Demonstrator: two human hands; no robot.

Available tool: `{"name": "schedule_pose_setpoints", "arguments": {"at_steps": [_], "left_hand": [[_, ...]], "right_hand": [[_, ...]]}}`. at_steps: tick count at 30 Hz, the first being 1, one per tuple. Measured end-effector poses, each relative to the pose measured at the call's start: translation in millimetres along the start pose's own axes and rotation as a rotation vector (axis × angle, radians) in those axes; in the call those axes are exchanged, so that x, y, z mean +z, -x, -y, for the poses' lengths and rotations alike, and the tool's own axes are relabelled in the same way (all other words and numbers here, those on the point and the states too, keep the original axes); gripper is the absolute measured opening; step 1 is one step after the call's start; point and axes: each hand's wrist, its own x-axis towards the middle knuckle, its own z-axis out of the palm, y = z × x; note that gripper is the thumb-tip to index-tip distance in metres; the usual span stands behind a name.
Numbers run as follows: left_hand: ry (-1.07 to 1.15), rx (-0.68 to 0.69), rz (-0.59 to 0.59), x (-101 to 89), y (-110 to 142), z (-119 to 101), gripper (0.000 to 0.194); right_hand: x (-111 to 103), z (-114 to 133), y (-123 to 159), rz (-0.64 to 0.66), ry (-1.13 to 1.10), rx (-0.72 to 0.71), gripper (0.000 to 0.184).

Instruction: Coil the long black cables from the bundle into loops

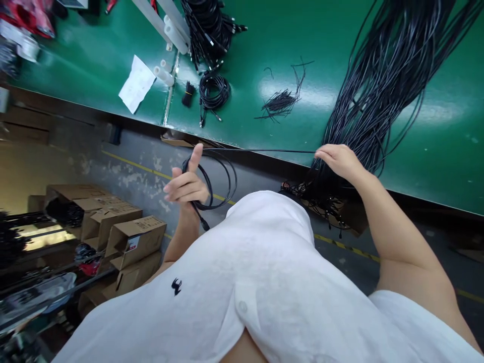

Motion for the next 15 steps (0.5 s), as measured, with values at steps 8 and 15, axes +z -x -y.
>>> {"name": "schedule_pose_setpoints", "arguments": {"at_steps": [8,15], "left_hand": [[0.05,0.208,-0.047,3.7,-0.1,-1.7,0.03],[-0.082,0.226,-0.04,-11.5,-19.4,0.4,0.033]], "right_hand": [[-27.3,-49.5,30.1,-0.078,0.37,-0.026,0.043],[9.2,99.8,51.3,0.401,0.331,-0.361,0.04]]}}
